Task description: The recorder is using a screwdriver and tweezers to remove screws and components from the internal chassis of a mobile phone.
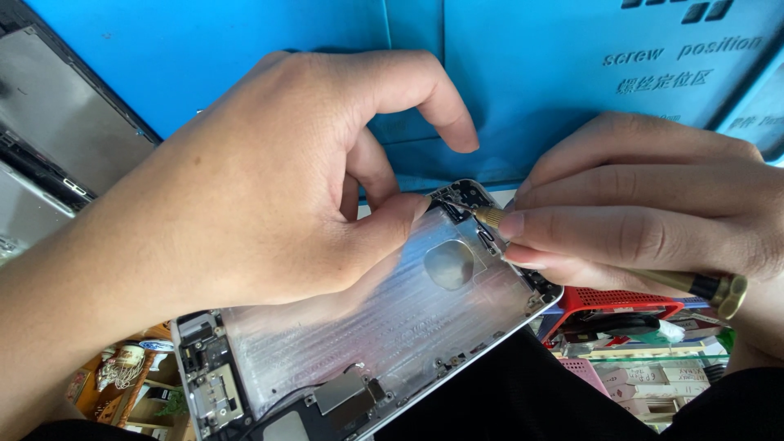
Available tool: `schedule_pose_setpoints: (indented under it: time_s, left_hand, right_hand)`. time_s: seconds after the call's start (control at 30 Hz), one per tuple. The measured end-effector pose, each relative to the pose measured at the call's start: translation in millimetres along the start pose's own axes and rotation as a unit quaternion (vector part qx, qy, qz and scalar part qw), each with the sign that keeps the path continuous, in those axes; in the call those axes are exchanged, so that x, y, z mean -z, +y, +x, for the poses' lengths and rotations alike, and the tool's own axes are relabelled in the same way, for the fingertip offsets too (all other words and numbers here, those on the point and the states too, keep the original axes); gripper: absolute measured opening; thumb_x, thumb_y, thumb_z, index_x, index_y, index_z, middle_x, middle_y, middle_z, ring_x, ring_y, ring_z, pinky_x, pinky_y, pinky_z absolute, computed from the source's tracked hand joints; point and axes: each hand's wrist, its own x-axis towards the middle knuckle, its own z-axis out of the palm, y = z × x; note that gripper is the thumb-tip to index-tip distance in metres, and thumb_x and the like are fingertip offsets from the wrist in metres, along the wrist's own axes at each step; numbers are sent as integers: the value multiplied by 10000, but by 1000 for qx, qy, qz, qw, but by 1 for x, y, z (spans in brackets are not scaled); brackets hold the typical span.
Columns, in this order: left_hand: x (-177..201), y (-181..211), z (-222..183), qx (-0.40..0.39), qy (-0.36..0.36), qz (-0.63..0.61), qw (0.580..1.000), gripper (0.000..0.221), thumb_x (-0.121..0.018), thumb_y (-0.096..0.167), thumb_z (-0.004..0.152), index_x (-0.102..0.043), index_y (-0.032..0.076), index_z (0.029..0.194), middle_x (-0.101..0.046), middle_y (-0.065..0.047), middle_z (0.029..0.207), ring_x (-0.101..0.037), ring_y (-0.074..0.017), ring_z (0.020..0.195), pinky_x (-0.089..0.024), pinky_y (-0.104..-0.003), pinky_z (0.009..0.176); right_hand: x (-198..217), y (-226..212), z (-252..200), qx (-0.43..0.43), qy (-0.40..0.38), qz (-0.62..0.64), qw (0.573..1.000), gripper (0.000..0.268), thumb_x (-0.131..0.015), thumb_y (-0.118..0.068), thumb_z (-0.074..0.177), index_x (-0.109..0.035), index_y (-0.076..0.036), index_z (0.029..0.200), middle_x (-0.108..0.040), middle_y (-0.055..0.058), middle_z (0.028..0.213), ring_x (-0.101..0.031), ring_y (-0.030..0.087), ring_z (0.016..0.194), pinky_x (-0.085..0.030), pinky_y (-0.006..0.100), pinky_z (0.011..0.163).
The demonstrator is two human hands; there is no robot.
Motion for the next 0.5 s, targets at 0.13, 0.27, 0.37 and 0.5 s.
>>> schedule_pose_setpoints:
  time_s: [0.13, 0.27, 0.37, 0.5]
  left_hand:
    - [0, -1, 0, -4, 4, 10, 1000, 345, -733, 103, 844, -635, 145, 1172, -707, 4, 590, -698, -79, 494, -502, -262, 425]
    - [0, -1, 0, -11, 7, 13, 1000, 346, -734, 101, 848, -636, 140, 1178, -709, 4, 602, -702, -84, 508, -506, -261, 434]
    - [0, -2, -1, -10, 5, 11, 1000, 346, -732, 101, 850, -636, 142, 1180, -710, 4, 605, -707, -83, 514, -511, -261, 438]
    - [0, -3, -1, -22, 9, 7, 1000, 352, -728, 89, 847, -634, 133, 1183, -714, 4, 620, -712, -79, 531, -518, -257, 447]
  right_hand:
    - [-1, 7, 1, 39, 8, 1, 999, 399, -842, -215, 784, -688, -110, 1136, -748, 45, 932, -730, 226, 922, -616, 358, 789]
    - [-2, 8, 0, 36, 2, -5, 999, 402, -838, -222, 781, -694, -107, 1138, -755, 45, 938, -735, 225, 931, -616, 360, 797]
    - [-3, 11, 0, 55, 6, -8, 998, 400, -850, -222, 790, -691, -101, 1136, -753, 52, 935, -733, 227, 927, -616, 354, 788]
    - [-1, 7, 1, 51, 1, -11, 999, 420, -849, -219, 778, -687, -93, 1145, -751, 55, 925, -732, 220, 918, -616, 340, 771]
